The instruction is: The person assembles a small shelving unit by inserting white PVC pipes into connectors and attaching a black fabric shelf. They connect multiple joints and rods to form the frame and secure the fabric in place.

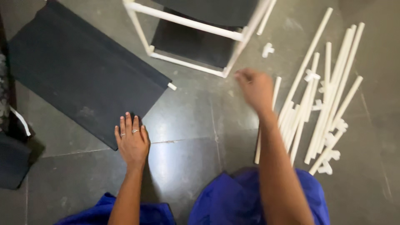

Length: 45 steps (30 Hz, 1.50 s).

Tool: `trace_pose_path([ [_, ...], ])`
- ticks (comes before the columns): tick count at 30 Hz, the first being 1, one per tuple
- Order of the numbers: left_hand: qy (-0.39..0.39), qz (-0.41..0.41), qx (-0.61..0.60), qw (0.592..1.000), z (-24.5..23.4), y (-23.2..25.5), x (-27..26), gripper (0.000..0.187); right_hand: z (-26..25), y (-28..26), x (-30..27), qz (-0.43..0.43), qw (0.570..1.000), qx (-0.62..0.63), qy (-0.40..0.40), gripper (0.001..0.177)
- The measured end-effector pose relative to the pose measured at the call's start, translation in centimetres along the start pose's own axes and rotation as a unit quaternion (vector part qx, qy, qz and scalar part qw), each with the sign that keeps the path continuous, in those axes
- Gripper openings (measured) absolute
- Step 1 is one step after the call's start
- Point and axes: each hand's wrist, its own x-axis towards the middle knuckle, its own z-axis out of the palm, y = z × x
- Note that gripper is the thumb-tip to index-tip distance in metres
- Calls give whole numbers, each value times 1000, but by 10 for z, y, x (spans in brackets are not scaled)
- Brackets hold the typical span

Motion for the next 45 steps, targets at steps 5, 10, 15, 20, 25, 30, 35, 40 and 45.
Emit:
trace_pose_path([
  [5,29,77,30,996,-5,10,-15,35,-101,83,-17,177,972,-152,-15,18],
  [10,28,78,30,996,-9,24,-32,36,-95,150,-78,360,912,-130,-144,21],
  [15,7,58,14,998,-13,34,-50,36,-60,165,-75,335,892,-271,-136,41],
  [20,-1,39,-2,999,-11,34,-55,39,-28,152,-73,379,878,-266,-120,32],
  [25,-8,36,-2,999,-9,31,-58,38,-33,151,-64,393,906,-136,-74,34],
  [30,-2,35,-14,999,-9,30,-56,39,-54,110,-59,343,811,473,31,16],
  [35,-4,36,-16,999,-4,27,-64,43,-60,37,-66,182,806,562,46,8],
  [40,-13,20,-46,999,-3,29,-96,43,-39,-22,-83,0,939,341,44,19],
  [45,36,-11,-172,984,-12,34,-141,43,-31,-32,-100,-105,993,-54,-25,15],
])
